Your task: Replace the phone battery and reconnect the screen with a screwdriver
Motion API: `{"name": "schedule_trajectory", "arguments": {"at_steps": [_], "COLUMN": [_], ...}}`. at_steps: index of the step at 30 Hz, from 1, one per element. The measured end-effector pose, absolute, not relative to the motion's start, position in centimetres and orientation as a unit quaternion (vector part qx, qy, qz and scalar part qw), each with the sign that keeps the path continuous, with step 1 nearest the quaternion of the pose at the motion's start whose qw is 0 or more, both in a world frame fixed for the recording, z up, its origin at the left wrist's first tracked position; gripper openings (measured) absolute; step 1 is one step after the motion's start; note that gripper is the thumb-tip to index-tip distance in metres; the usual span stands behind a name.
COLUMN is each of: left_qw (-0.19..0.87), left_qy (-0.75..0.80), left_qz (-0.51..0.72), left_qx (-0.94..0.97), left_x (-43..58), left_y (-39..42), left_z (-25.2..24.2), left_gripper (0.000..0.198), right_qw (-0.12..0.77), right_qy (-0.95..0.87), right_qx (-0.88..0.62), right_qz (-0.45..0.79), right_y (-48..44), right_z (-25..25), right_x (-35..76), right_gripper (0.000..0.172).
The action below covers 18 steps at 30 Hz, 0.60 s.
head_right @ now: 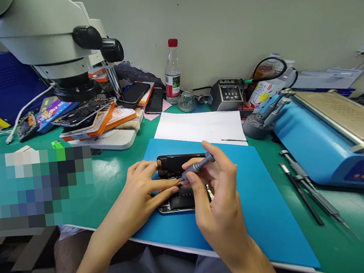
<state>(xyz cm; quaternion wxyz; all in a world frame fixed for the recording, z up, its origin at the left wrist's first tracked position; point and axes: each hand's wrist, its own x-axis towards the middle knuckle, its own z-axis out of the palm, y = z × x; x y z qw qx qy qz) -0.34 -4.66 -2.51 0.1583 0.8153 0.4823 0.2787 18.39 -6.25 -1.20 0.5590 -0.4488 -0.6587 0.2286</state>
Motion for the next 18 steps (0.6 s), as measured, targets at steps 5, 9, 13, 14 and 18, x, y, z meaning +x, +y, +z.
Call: {"name": "schedule_trajectory", "arguments": {"at_steps": [5, 9, 13, 14, 18], "left_qw": [0.153, 0.151, 0.155, 0.156, 0.158], "left_qy": [0.485, 0.483, 0.482, 0.481, 0.481], "left_qz": [0.277, 0.282, 0.284, 0.284, 0.282], "left_qx": [0.815, 0.815, 0.814, 0.814, 0.815], "left_x": [-0.35, -0.33, -0.34, -0.35, -0.39], "left_y": [-4.52, -4.50, -4.57, -4.59, -4.60], "left_z": [-2.61, -2.71, -2.72, -2.71, -2.63], "left_gripper": [0.024, 0.024, 0.026, 0.027, 0.028], "right_qw": [0.551, 0.547, 0.551, 0.551, 0.550], "right_qy": [-0.670, -0.671, -0.671, -0.671, -0.670], "right_qx": [-0.443, -0.446, -0.448, -0.448, -0.450], "right_qz": [0.227, 0.227, 0.214, 0.212, 0.214], "right_y": [-6.35, -6.37, -6.24, -6.22, -6.27], "right_z": [-1.33, -1.24, -0.98, -0.94, -0.91], "right_x": [18.49, 18.45, 18.35, 18.33, 18.29], "right_gripper": [0.058, 0.058, 0.057, 0.057, 0.057]}}
